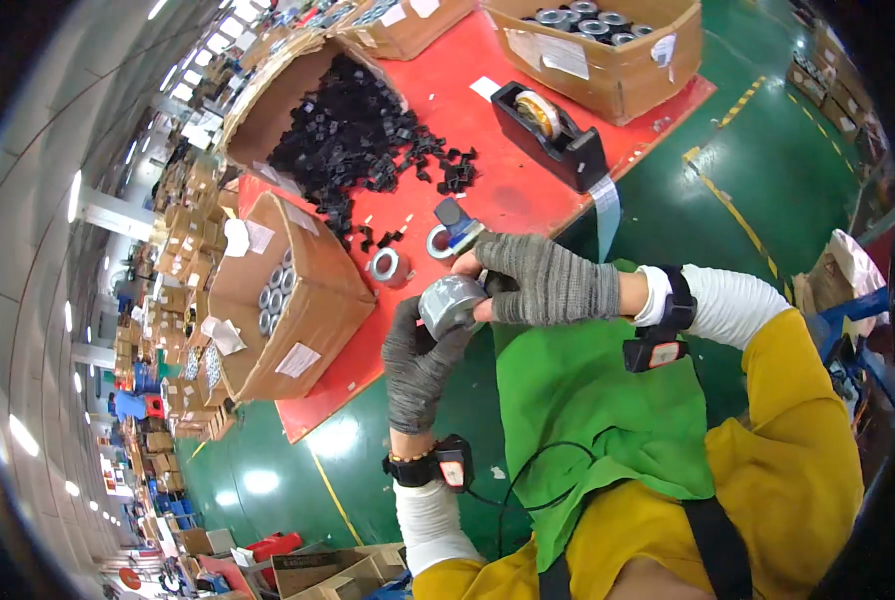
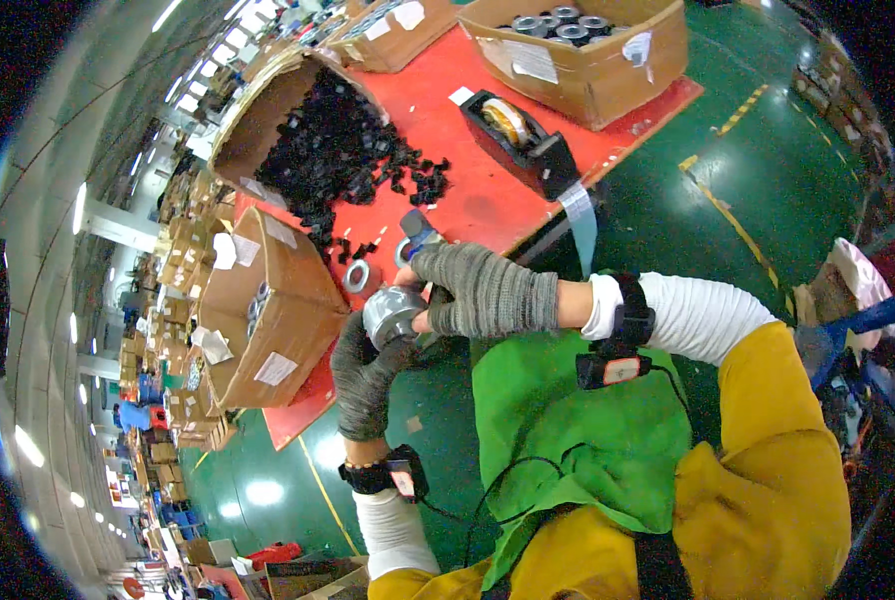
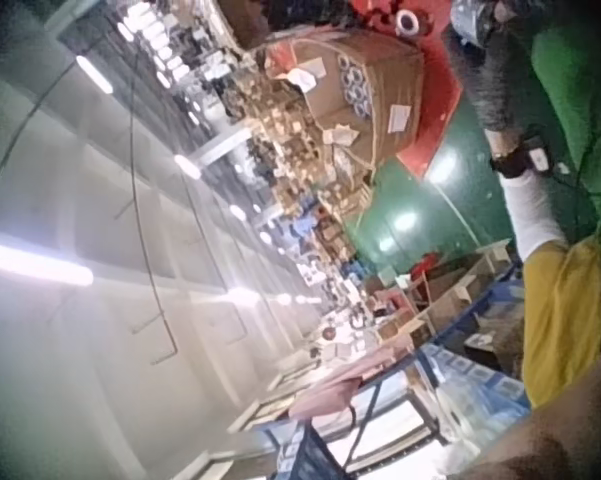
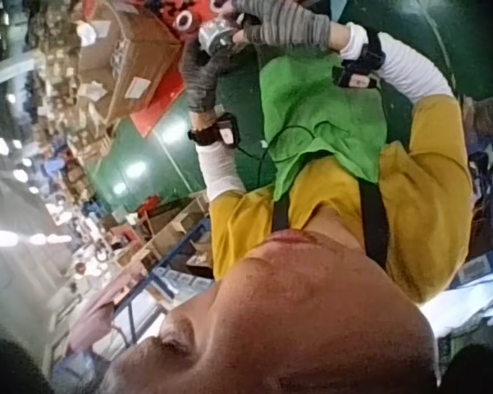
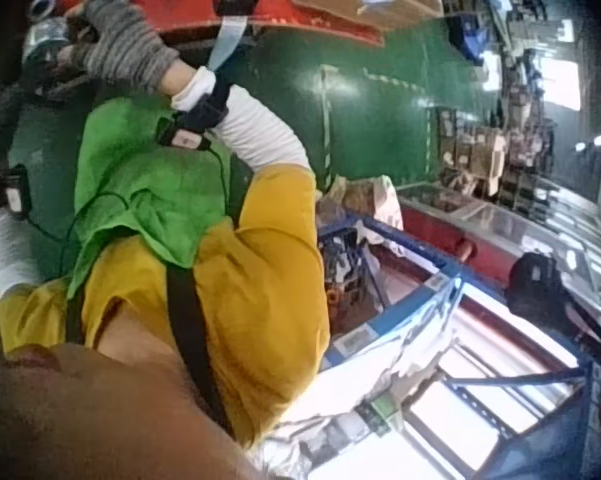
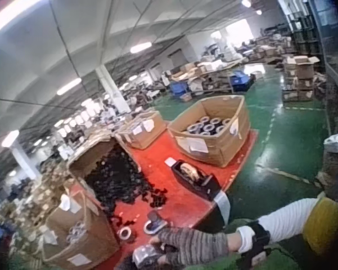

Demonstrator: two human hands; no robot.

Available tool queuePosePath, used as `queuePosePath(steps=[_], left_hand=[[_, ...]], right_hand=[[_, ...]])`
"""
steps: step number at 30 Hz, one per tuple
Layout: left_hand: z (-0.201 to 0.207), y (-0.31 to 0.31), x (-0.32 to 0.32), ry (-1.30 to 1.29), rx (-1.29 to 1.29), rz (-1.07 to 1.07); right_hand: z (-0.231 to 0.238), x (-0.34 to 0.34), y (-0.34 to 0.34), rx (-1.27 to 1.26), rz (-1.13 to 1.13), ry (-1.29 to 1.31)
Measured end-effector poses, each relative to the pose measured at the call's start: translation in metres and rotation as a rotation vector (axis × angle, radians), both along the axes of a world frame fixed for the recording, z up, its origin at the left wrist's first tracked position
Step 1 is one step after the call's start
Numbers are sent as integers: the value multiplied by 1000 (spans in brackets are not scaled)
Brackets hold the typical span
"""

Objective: The recorder is assembling small metal parts by securing them with tape and then placing them into boxes.

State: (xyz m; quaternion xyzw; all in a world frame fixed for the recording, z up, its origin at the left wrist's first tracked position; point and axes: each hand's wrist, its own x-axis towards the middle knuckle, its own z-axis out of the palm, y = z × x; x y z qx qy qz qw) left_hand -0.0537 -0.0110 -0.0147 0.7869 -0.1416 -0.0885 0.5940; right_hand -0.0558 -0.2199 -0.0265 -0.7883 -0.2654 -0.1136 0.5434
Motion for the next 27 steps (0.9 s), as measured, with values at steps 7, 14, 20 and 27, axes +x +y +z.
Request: queuePosePath(steps=[7, 14, 20, 27], left_hand=[[-24, -6, 41, -302, -13, 179], [-47, -20, 60, -248, 70, 69], [-44, -27, 62, -97, -44, 22], [-56, -36, 59, -40, -216, 45]], right_hand=[[-9, -7, -39, -281, -219, -231], [-31, -34, -52, -691, -160, -231], [-53, -35, -46, -778, -184, -116], [-128, -39, 9, -479, -280, 390]])
